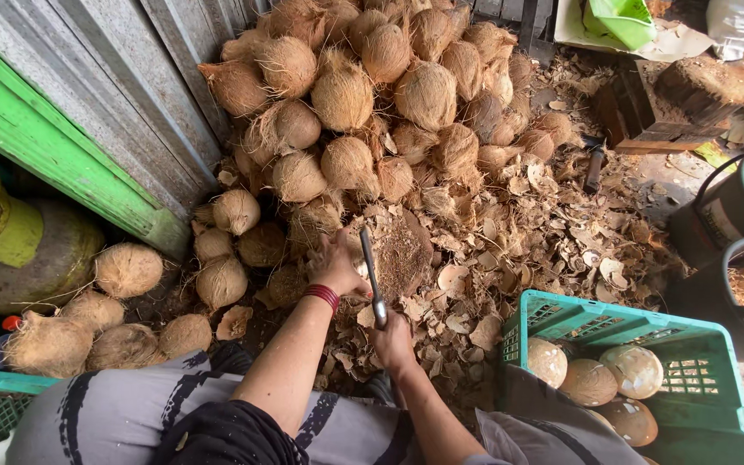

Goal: The person sits on the ground and uses a long knife to remove the husk from a coconut. They repeatedly strike and scrape the coconut against a wooden stump to strip away the fibrous outer layer, rotating the coconut as needed.

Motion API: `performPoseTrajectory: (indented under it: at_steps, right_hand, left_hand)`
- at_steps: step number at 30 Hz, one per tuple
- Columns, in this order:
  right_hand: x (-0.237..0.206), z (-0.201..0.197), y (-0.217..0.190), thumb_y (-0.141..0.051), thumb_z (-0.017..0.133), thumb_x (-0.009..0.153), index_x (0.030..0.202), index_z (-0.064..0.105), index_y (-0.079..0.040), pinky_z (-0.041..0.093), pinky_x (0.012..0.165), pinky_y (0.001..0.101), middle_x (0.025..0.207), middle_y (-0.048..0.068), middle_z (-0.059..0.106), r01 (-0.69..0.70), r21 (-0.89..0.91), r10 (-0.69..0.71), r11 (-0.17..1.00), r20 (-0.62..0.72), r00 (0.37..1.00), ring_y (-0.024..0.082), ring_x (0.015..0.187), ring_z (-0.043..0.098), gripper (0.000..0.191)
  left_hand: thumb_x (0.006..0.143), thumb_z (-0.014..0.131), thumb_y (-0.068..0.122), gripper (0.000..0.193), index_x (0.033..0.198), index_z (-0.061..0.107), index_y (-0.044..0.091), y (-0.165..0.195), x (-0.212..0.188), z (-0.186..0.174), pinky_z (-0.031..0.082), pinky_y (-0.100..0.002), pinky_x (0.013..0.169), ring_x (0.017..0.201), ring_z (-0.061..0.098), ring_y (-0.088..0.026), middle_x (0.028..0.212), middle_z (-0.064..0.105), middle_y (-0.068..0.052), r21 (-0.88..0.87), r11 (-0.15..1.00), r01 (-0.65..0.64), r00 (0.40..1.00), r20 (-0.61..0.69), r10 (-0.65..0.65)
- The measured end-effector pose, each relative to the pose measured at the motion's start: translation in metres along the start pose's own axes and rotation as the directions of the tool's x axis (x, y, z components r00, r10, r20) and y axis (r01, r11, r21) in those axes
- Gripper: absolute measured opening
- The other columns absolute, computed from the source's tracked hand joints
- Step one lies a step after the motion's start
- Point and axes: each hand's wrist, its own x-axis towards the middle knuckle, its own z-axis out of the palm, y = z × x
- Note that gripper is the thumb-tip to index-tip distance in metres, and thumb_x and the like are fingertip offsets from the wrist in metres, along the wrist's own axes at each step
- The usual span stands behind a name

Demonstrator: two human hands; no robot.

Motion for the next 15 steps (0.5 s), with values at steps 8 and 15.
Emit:
performPoseTrajectory:
  at_steps: [8,15]
  right_hand:
    - [0.006,-0.019,0.001,0.002,0.064,0.082,0.085,0.052,-0.001,0.044,0.048,0.0283,0.068,0.006,0.052,0.12,0.234,-0.132,0.965,0.036,0.991,0.012,0.054,0.046,0.012]
    - [0.02,0.008,0.03,0.005,0.056,0.077,0.084,0.058,-0.008,0.049,0.047,0.0315,0.07,0.006,0.061,-0.232,0.066,0.221,0.97,0.138,0.965,0.013,0.052,0.051,0.014]
  left_hand:
    - [0.045,0.103,0.023,0.138,0.155,0.02,0.029,-0.022,0.006,-0.002,0.01,-0.071,0.12,0.152,0.017,-0.048,0.163,0.017,-0.02,-0.113,0.987,-0.117,0.993,-0.012,0.117]
    - [0.041,0.101,0.021,0.132,0.15,0.027,0.032,-0.018,-0.007,-0.009,0.025,-0.067,0.118,0.141,0.036,-0.043,0.154,0.03,-0.014,-0.116,0.991,-0.067,0.998,-0.024,0.065]
